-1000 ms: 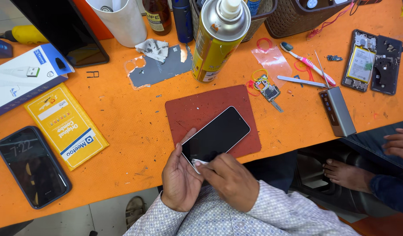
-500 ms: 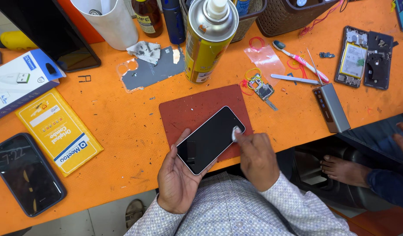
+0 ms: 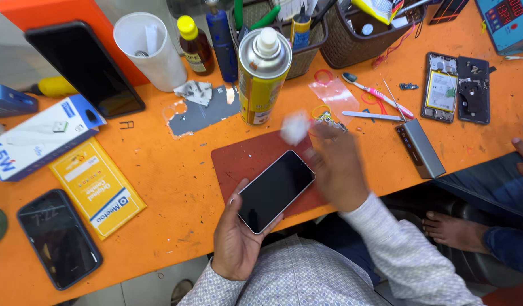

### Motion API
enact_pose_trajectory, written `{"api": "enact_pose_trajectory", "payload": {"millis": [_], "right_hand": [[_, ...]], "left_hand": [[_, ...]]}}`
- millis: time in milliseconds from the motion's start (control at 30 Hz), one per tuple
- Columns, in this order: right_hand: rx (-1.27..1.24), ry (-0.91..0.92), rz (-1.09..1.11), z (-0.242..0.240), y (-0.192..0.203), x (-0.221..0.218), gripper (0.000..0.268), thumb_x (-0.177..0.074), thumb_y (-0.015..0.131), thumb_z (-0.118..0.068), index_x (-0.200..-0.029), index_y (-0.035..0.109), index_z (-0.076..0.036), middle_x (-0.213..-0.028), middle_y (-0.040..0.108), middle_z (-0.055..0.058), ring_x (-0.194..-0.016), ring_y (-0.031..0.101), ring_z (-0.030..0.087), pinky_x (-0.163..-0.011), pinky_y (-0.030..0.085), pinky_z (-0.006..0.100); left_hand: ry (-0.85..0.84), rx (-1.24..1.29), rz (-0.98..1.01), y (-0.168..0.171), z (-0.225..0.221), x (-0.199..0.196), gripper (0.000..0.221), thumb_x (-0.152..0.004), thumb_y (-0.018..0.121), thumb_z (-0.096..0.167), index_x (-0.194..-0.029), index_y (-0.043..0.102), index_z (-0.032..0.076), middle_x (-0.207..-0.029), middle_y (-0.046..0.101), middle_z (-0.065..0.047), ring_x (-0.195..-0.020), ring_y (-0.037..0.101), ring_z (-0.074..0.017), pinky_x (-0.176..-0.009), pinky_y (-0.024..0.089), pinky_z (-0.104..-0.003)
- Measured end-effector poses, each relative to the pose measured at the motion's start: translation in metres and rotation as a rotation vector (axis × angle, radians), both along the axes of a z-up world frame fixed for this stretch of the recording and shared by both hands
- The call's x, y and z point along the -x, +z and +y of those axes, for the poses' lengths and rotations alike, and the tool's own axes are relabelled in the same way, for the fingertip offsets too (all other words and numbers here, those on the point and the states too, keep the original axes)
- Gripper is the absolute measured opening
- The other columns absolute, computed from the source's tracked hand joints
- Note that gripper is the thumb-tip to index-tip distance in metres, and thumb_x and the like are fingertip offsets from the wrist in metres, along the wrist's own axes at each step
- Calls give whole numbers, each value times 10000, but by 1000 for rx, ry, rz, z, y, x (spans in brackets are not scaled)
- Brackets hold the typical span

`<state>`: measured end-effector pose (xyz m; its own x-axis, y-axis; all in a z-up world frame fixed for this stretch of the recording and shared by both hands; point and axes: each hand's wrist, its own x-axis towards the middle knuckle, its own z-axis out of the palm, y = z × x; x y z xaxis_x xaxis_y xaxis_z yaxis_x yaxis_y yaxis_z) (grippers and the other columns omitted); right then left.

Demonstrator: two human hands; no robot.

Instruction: The person cleans a mobile phone back cover with a cloth, applies adhesive from a tube to the edges of the phone frame, and attaches the back cover, then secures the assembly with rubber bands.

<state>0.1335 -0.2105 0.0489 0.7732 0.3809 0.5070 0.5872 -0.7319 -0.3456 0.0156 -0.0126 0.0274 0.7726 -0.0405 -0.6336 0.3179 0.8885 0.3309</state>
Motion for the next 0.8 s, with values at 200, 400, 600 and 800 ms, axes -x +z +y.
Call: {"api": "enact_pose_trajectory", "payload": {"millis": [200,400,600,800], "right_hand": [[-433,-148,998,-21,-15,17,471,-928,676,-163,-1370,576,-36,-1106,724,93,-939,690,160,-851,555,295],[-907,188,1268,-33,-2,9,463,-970,599,-89,-1411,538,39,-1272,692,79,-1145,664,120,-1008,528,294],[-547,346,1416,-25,23,18,449,-994,598,-143,-1430,607,-41,-1085,748,68,-872,655,86,-747,569,282],[-554,220,1460,-29,14,32,393,-997,600,-185,-1368,659,-68,-805,625,0,-683,612,95,-615,553,284]], "left_hand": [[-47,4,-81,9,-2,-2,583,-1012,424,368,-1508,356,71,-1407,579,-189,-1234,638,-327,-975,579,-540],[-297,402,-431,15,-3,7,780,-975,284,670,-1511,288,103,-1477,473,-260,-1315,550,-437,-1052,518,-550],[-623,651,-306,-16,-21,6,1078,-910,239,843,-1494,446,-39,-1310,628,-238,-1153,694,-367,-1028,579,-487],[-520,442,-176,-22,-34,16,1095,-879,248,871,-1312,512,-100,-1076,686,-222,-910,754,-300,-815,656,-449]]}}
